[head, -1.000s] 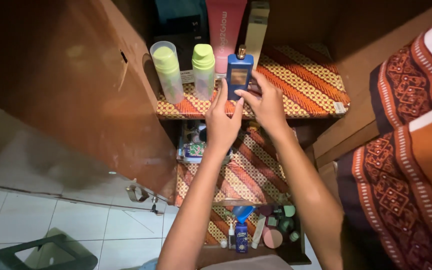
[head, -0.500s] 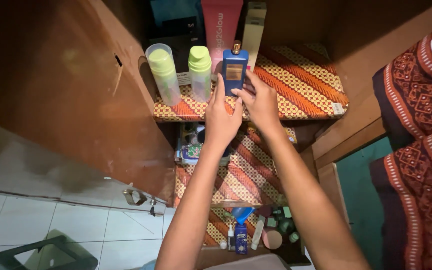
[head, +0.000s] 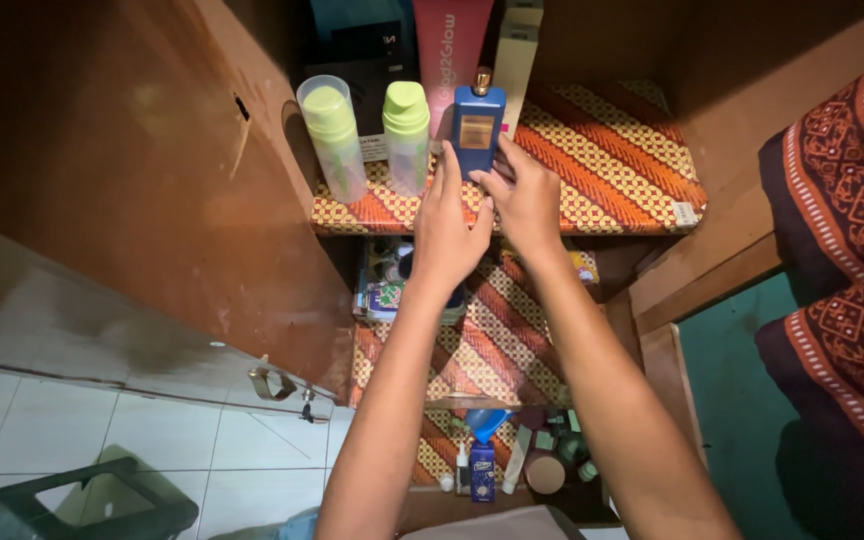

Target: The person removes various personal care items from a lower shelf and places them on an upper shelf inside a wooden cabinet. Items handled include bottles, boxes, and small containers. The person arranges them neatly on the upper shelf.

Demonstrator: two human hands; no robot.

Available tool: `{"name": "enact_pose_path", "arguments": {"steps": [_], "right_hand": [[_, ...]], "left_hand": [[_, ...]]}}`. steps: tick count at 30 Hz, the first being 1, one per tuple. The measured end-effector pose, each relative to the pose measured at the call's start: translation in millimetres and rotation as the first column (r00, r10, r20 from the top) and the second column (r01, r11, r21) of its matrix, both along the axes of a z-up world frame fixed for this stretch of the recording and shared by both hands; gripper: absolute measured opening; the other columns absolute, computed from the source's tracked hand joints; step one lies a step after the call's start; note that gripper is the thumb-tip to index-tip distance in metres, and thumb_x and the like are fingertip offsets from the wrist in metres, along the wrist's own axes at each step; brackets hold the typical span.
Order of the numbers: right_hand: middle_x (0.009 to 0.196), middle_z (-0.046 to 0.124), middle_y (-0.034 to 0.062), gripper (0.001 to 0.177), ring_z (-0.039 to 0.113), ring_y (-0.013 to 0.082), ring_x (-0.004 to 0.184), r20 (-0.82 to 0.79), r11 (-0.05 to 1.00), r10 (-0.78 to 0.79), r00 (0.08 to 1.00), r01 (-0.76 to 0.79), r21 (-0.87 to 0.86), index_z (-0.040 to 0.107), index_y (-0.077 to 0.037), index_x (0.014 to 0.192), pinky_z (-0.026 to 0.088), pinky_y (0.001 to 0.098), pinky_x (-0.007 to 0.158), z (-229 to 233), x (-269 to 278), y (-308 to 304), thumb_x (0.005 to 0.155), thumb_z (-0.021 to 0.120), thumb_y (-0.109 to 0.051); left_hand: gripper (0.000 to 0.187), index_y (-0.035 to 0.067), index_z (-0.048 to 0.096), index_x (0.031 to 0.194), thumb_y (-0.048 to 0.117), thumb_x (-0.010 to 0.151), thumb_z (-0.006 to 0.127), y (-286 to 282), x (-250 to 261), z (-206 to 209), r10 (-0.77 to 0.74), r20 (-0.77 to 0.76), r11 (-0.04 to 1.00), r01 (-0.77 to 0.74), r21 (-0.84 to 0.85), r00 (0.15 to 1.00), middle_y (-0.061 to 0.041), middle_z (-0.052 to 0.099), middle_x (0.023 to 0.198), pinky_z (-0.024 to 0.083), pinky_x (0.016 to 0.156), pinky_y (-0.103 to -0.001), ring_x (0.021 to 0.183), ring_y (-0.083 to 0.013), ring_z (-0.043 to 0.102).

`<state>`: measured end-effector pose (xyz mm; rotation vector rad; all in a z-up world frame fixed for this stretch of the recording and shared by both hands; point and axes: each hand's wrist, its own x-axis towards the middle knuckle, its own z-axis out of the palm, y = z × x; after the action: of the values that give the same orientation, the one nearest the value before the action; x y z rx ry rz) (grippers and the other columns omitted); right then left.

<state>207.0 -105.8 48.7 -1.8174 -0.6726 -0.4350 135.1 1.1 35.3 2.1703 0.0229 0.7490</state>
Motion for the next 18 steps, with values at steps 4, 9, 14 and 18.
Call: {"name": "enact_pose_path", "arguments": {"steps": [4, 9, 14, 18], "right_hand": [[0.11, 0.071, 0.0307, 0.058, 0.073, 0.0417, 0.098, 0.026, 0.998, -0.04, 0.999, 0.041, -0.043, 0.064, 0.004, 0.132, 0.065, 0.0428, 0.08, -0.6, 1.3, 2.5, 0.081, 0.089, -0.003], [0.113, 0.072, 0.0267, 0.066, 0.073, 0.0387, 0.101, 0.033, 0.997, -0.074, 0.997, 0.075, -0.036, 0.064, -0.001, 0.133, 0.065, 0.0378, 0.079, -4.5, 1.2, 3.0, 0.076, 0.095, -0.01], [0.114, 0.071, 0.0298, 0.069, 0.072, 0.0414, 0.102, 0.03, 0.997, -0.075, 0.997, 0.073, 0.038, 0.063, 0.001, 0.134, 0.064, 0.0391, 0.081, -5.4, -5.8, -3.1, 0.075, 0.097, -0.009], [0.115, 0.07, 0.032, 0.065, 0.07, 0.044, 0.105, -0.015, 0.992, -0.045, 0.999, 0.046, 0.119, 0.062, 0.003, 0.134, 0.063, 0.0402, 0.083, -7.8, -11.4, -5.6, 0.078, 0.095, -0.005]], "left_hand": [[0.09, -0.005, 0.022, 0.159, 0.015, 0.086, 0.07, -3.3, -2.0, 0.0, 0.0, 0.011, 1.0, 0.0, 0.009, 1.0, -0.034, 0.037, 0.156, 0.036, 0.115, -0.059, 0.142, -0.0489, 0.043], [0.09, -0.006, 0.023, 0.159, 0.016, 0.085, 0.07, -1.8, -2.3, -5.4, 0.0, 0.036, 1.0, -0.001, 0.029, 0.999, -0.035, 0.036, 0.157, 0.035, 0.116, -0.058, 0.142, -0.0493, 0.043], [0.085, -0.007, 0.029, 0.156, 0.017, 0.087, 0.071, -1.7, -5.9, -12.4, 0.011, 0.08, 0.997, -0.017, 0.079, 0.997, -0.034, 0.039, 0.155, 0.036, 0.117, -0.055, 0.141, -0.0488, 0.045], [0.083, -0.006, 0.03, 0.157, 0.017, 0.088, 0.071, -0.2, -6.3, -14.8, -0.002, 0.095, 0.996, -0.006, 0.085, 0.995, -0.032, 0.039, 0.156, 0.037, 0.116, -0.057, 0.142, -0.0478, 0.045]]}}
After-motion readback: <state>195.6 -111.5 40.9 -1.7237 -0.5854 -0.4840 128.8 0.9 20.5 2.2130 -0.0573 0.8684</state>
